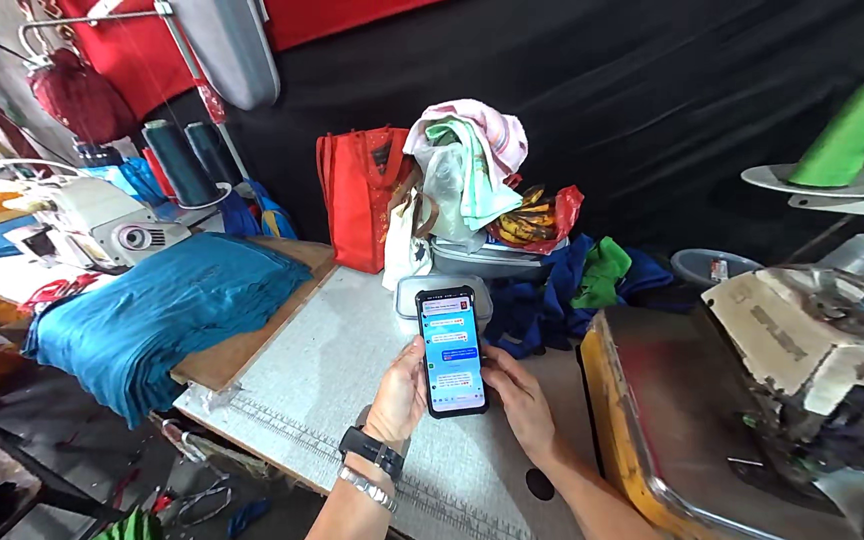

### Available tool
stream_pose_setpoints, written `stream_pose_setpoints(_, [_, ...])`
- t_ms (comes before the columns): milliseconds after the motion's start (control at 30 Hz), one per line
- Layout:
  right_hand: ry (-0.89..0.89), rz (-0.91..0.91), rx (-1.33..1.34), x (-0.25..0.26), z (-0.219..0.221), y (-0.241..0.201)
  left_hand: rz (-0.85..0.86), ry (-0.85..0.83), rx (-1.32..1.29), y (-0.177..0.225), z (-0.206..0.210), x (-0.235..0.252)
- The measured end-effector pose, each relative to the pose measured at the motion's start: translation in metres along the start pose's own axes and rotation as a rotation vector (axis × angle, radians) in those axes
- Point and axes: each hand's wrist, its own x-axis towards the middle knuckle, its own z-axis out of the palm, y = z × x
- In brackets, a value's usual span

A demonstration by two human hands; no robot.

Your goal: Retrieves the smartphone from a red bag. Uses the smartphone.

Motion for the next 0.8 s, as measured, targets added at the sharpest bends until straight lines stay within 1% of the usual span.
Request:
stream_pose_setpoints(200, [0.026, -0.026, 0.015, 0.000, 0.001, 0.000, 0.016, -0.030, 0.034, -0.001, -0.001, 0.000])
stream_pose_setpoints(300, [0.073, -0.015, 0.038, 0.003, 0.001, -0.003, 0.004, -0.043, 0.015, -0.002, -0.001, 0.002])
stream_pose_setpoints(400, [0.132, 0.038, 0.011, 0.007, 0.005, -0.018, 0.008, -0.019, -0.008, -0.001, 0.001, 0.002])
stream_pose_setpoints(600, [0.138, 0.100, -0.131, 0.035, 0.024, -0.068, -0.010, -0.038, 0.035, -0.001, 0.003, 0.001])
stream_pose_setpoints(700, [0.152, 0.084, -0.220, 0.053, 0.028, -0.071, -0.002, -0.043, 0.049, -0.002, 0.002, 0.001])
stream_pose_setpoints(800, [0.159, 0.082, -0.214, 0.058, 0.032, -0.073, 0.013, -0.024, 0.063, -0.002, 0.003, 0.000])
